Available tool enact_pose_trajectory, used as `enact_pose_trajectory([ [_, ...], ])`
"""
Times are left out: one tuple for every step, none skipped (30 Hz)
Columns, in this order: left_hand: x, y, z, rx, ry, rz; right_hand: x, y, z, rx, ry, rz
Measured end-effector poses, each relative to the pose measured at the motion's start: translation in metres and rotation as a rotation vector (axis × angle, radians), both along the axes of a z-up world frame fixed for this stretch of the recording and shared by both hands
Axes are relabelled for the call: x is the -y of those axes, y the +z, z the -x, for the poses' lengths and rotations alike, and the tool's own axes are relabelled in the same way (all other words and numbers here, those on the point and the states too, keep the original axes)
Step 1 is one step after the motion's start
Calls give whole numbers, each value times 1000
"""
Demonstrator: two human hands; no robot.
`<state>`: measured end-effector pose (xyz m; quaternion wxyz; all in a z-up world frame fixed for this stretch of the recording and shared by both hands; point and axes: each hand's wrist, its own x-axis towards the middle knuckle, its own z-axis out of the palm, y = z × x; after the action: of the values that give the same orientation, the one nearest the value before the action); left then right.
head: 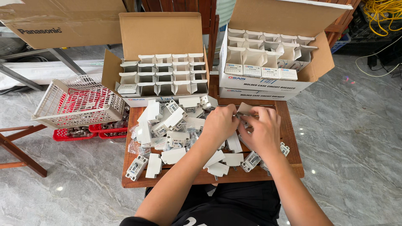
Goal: The person picks up white electrical components from a pile on a wooden table, removes plastic wrapping, and places them into individual cardboard boxes. The person repeats this process for multiple components, organizing them into a larger shipping box.
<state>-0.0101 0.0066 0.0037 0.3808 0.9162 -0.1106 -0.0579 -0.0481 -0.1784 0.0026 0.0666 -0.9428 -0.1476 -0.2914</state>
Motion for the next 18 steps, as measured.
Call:
enact_pose_trajectory([
  [1, -4, 0, 0, -2, -1, 0, 1, 2, -31, 36, -23],
  [3, -8, -1, -1, -3, -1, 0, 2, 5, -62, 72, -46],
  [3, -7, -2, 3, -9, -2, 1, 0, 5, -58, 66, -47],
  [3, -6, -3, 20, -16, -25, 1, -1, 5, -113, 56, -38],
  [3, -5, -2, 34, -19, -47, 1, -2, 6, -171, 50, -29],
  [5, -5, -2, 34, -21, -46, 2, 0, 7, -171, 47, -28],
  [5, -5, -1, 45, -46, -56, 1, 2, 7, -210, 41, -18],
  [5, -5, -1, 55, -72, -66, 1, 4, 7, -249, 35, -9],
  [5, -8, -2, 56, -72, -67, 4, 1, 6, -249, 35, -10],
  [5, -11, -3, 87, -83, -81, 8, -2, 5, -287, 82, -124],
  [5, -13, -5, 120, -94, -96, 11, -4, 3, -322, 131, -238],
  [5, -15, -6, 123, -93, -98, 20, -11, 1, -319, 132, -239],
  [5, -18, -6, 139, -128, -145, 27, -19, 0, -305, 142, -383],
  [5, -21, -6, 154, -164, -192, 35, -27, -1, -290, 151, -527],
  [4, -17, -2, 151, -167, -193, 33, -25, 1, -293, 148, -529],
  [4, -14, 1, 149, -173, -197, 32, -23, 2, -239, 179, -509],
  [6, -10, 2, 152, -184, -200, 32, -19, 2, -181, 206, -487],
  [5, -10, 1, 153, -191, -199, 33, -27, -1, -178, 199, -487],
])
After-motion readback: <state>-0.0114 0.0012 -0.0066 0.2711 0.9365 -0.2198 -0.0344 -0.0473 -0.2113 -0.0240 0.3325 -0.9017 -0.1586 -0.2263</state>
